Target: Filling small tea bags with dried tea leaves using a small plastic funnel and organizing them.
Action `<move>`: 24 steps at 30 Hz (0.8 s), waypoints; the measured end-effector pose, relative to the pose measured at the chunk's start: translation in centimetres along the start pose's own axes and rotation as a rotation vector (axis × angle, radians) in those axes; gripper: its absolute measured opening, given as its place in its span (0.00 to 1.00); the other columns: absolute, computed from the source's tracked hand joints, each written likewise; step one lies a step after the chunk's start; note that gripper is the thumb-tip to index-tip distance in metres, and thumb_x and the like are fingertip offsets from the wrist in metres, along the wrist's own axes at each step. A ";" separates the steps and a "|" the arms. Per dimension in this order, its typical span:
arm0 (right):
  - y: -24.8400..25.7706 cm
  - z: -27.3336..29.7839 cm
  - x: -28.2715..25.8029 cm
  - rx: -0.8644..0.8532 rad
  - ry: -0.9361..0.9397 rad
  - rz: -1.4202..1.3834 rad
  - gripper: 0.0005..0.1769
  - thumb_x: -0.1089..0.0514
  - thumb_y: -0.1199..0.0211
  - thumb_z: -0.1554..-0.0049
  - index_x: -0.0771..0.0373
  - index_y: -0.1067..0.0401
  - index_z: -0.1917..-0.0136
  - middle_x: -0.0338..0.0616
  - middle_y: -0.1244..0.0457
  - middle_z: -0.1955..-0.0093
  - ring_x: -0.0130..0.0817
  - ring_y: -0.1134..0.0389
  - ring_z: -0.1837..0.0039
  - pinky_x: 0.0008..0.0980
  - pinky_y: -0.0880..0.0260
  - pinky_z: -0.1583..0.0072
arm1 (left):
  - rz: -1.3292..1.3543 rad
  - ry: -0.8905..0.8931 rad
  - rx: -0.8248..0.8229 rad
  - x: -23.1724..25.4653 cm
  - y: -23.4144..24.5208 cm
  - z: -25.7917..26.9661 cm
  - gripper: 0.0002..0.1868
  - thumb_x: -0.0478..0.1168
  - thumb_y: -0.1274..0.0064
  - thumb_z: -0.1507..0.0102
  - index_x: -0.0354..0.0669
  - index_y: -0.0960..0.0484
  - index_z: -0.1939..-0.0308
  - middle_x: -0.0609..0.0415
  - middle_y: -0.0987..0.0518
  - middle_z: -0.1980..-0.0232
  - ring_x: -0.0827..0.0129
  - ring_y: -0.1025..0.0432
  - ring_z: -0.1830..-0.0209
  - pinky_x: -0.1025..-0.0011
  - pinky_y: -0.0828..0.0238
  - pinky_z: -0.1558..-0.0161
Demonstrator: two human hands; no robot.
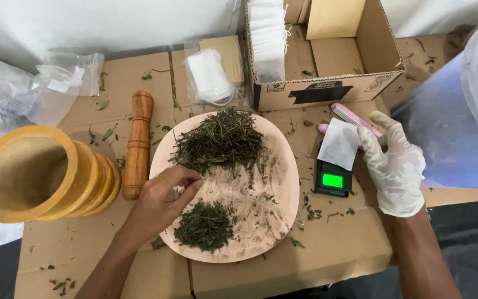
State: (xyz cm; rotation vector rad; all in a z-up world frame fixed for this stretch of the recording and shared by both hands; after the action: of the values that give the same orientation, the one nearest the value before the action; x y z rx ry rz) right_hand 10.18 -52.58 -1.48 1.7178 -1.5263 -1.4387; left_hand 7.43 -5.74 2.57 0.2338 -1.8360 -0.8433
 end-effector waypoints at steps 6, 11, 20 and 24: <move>0.3 0.3 -1.7 0.041 0.154 -0.046 0.34 0.35 0.33 0.26 0.54 0.25 0.16 0.37 0.36 0.62 0.41 0.31 0.61 0.43 0.26 0.46 | -0.036 -0.028 0.021 0.0 0.3 0.1 0.08 0.37 0.45 0.28 0.43 0.16 0.46 0.54 0.16 0.54 0.71 0.20 0.56 0.78 0.08 0.60; 0.1 0.6 -2.1 0.044 0.210 -0.041 0.30 0.39 0.35 0.24 0.55 0.25 0.17 0.38 0.36 0.62 0.44 0.30 0.60 0.45 0.27 0.48 | -0.054 -0.069 0.018 0.1 0.2 0.2 0.07 0.36 0.45 0.27 0.41 0.16 0.47 0.53 0.16 0.55 0.70 0.21 0.56 0.75 0.12 0.56; 0.0 0.5 -2.6 -0.017 0.149 -0.119 0.29 0.42 0.32 0.26 0.56 0.26 0.18 0.39 0.33 0.58 0.42 0.29 0.56 0.43 0.29 0.44 | -0.066 -0.101 -0.004 0.5 -0.5 0.3 0.05 0.36 0.45 0.27 0.41 0.17 0.49 0.54 0.16 0.55 0.68 0.22 0.55 0.70 0.18 0.56; 0.7 0.4 -3.8 0.001 0.120 -0.202 0.25 0.55 0.29 0.29 0.57 0.24 0.21 0.42 0.28 0.49 0.37 0.28 0.52 0.37 0.28 0.39 | -0.075 -0.141 0.007 1.1 -0.3 0.3 0.05 0.36 0.45 0.27 0.39 0.18 0.48 0.53 0.15 0.54 0.65 0.20 0.53 0.65 0.20 0.47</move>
State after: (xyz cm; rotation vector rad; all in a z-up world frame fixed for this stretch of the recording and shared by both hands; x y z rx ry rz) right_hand 10.01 -49.24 0.52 1.9681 -1.3225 -1.4013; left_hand 6.66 -6.43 3.12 0.2545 -1.9725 -0.9254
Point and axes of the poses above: each hand's wrist, its own z-axis away from the middle knuckle, its own y-axis out of the back of the hand, x = y × z, the point moved 9 cm from there along -z, towards the middle knuckle
